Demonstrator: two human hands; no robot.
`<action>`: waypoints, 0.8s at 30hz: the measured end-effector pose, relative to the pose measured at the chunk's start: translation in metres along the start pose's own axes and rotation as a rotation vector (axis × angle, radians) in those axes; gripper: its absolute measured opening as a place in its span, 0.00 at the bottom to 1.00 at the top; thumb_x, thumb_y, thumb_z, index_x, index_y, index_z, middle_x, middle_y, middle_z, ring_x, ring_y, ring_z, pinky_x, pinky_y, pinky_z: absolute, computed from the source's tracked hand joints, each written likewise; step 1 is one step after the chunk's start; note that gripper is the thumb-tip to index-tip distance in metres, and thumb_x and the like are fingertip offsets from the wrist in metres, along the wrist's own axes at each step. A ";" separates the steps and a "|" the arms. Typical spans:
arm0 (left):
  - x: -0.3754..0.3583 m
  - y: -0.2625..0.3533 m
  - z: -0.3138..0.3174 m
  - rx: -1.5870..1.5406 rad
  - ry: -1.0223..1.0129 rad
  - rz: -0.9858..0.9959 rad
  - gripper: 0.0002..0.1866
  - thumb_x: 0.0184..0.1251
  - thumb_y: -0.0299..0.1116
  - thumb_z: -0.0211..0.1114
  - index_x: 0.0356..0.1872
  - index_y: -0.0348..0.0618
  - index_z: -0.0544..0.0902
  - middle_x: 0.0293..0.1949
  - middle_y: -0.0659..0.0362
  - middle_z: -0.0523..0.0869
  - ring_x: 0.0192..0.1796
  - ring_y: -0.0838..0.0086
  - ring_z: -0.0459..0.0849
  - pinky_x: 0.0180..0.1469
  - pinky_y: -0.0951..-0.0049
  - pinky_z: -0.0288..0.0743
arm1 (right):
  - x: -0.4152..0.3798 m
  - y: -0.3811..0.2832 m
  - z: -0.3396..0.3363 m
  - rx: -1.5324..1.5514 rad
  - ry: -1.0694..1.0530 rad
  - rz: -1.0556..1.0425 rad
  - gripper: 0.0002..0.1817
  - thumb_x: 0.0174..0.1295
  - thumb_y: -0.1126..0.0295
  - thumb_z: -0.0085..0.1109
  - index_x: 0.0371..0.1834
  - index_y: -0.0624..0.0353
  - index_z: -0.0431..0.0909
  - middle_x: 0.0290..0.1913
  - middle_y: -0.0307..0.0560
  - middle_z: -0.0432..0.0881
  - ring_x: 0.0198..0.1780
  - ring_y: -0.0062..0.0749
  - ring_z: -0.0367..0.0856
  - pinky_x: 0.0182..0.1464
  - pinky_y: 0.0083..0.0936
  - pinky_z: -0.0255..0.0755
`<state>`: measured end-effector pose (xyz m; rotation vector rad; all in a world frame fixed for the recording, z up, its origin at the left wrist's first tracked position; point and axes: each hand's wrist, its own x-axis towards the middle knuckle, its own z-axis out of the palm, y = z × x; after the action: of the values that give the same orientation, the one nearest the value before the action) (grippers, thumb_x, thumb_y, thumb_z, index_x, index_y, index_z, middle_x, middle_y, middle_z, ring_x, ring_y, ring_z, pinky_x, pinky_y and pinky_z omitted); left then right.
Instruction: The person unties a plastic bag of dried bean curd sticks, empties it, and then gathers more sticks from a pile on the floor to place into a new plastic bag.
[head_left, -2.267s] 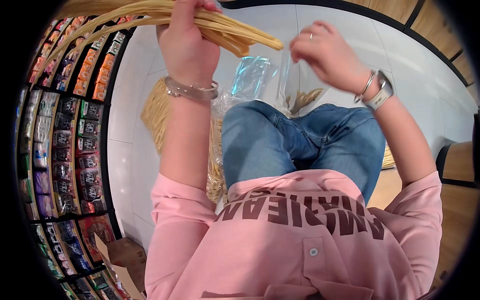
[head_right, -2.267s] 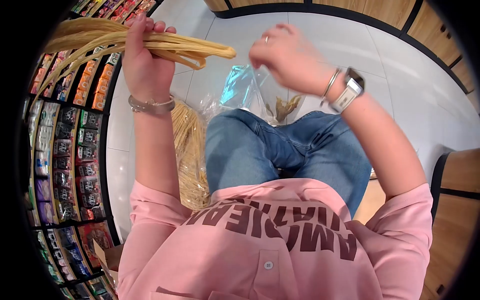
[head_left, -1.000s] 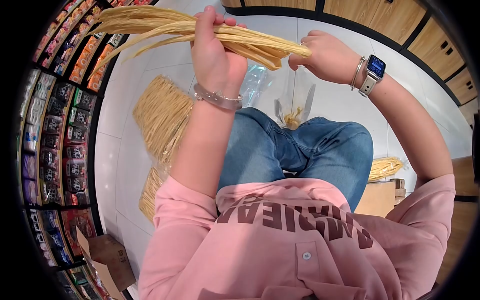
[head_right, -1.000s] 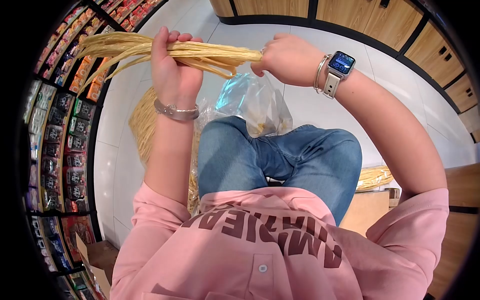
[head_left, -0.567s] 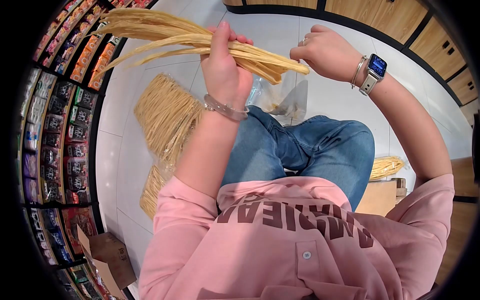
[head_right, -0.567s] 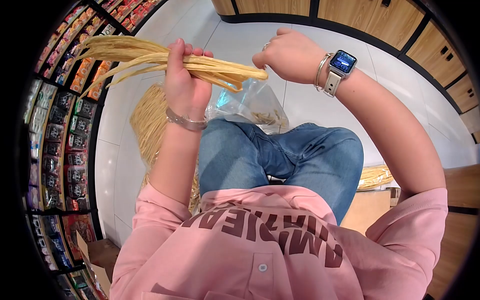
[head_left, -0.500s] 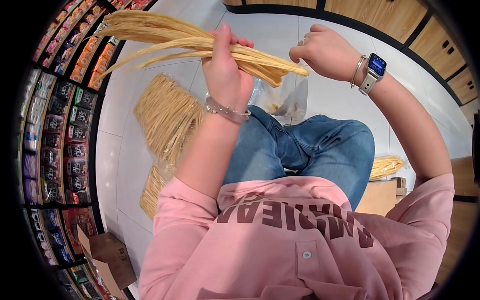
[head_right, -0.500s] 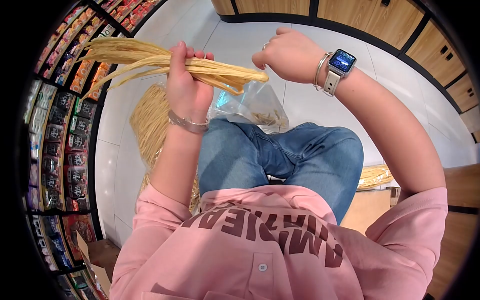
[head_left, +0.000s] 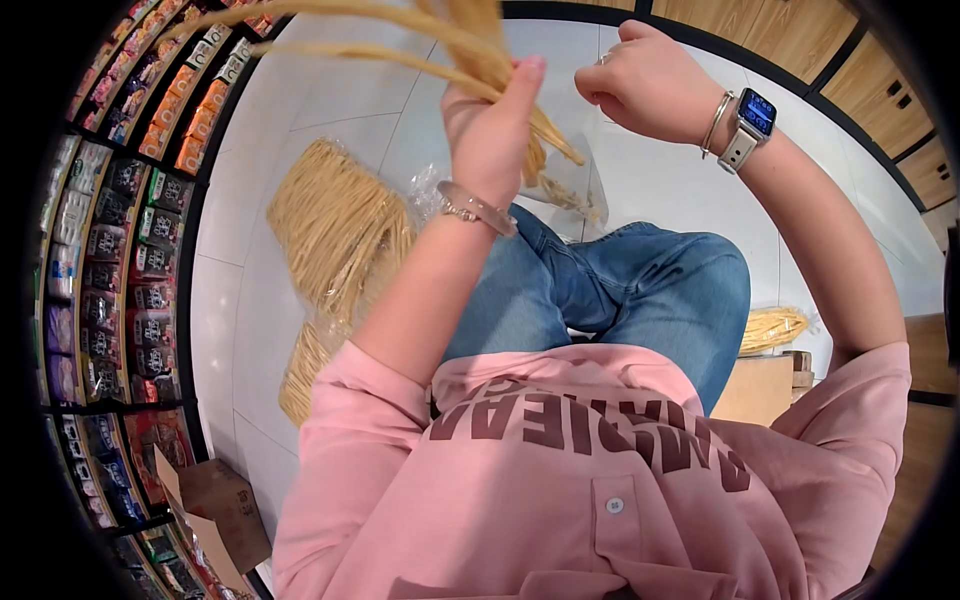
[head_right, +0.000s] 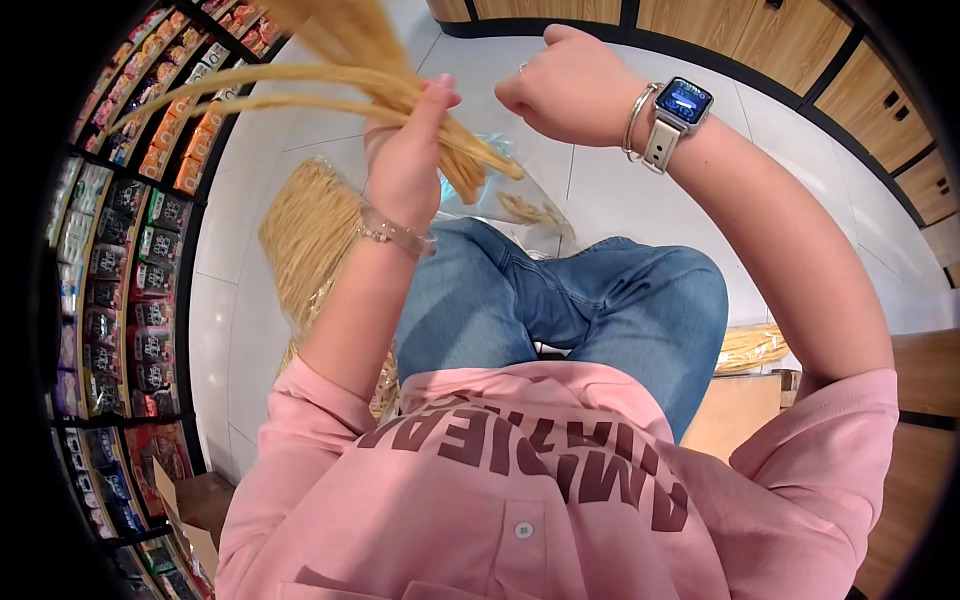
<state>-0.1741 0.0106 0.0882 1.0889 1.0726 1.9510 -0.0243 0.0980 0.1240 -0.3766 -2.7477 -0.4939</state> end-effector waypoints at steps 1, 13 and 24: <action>0.003 -0.001 0.001 0.025 -0.062 -0.013 0.13 0.54 0.31 0.67 0.36 0.38 0.75 0.32 0.61 0.79 0.33 0.79 0.77 0.35 0.78 0.69 | 0.001 -0.001 -0.001 0.004 0.005 0.008 0.05 0.50 0.72 0.51 0.19 0.51 0.75 0.12 0.39 0.73 0.16 0.31 0.69 0.36 0.23 0.60; 0.017 0.014 -0.004 0.220 -0.247 -0.071 0.17 0.50 0.33 0.69 0.39 0.36 0.76 0.33 0.60 0.81 0.36 0.80 0.77 0.39 0.80 0.69 | -0.001 -0.003 -0.012 -0.013 0.040 0.137 0.06 0.52 0.71 0.50 0.20 0.50 0.76 0.14 0.39 0.75 0.17 0.30 0.70 0.37 0.23 0.61; 0.034 0.017 -0.006 0.317 -0.365 -0.023 0.15 0.54 0.28 0.65 0.43 0.37 0.75 0.37 0.59 0.81 0.42 0.80 0.77 0.46 0.80 0.70 | 0.000 -0.003 0.002 -0.041 0.030 0.136 0.06 0.48 0.72 0.52 0.18 0.52 0.77 0.16 0.42 0.76 0.22 0.31 0.74 0.45 0.27 0.64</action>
<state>-0.1967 0.0296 0.1131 1.5254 1.2018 1.5137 -0.0258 0.0955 0.1216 -0.5571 -2.6636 -0.5159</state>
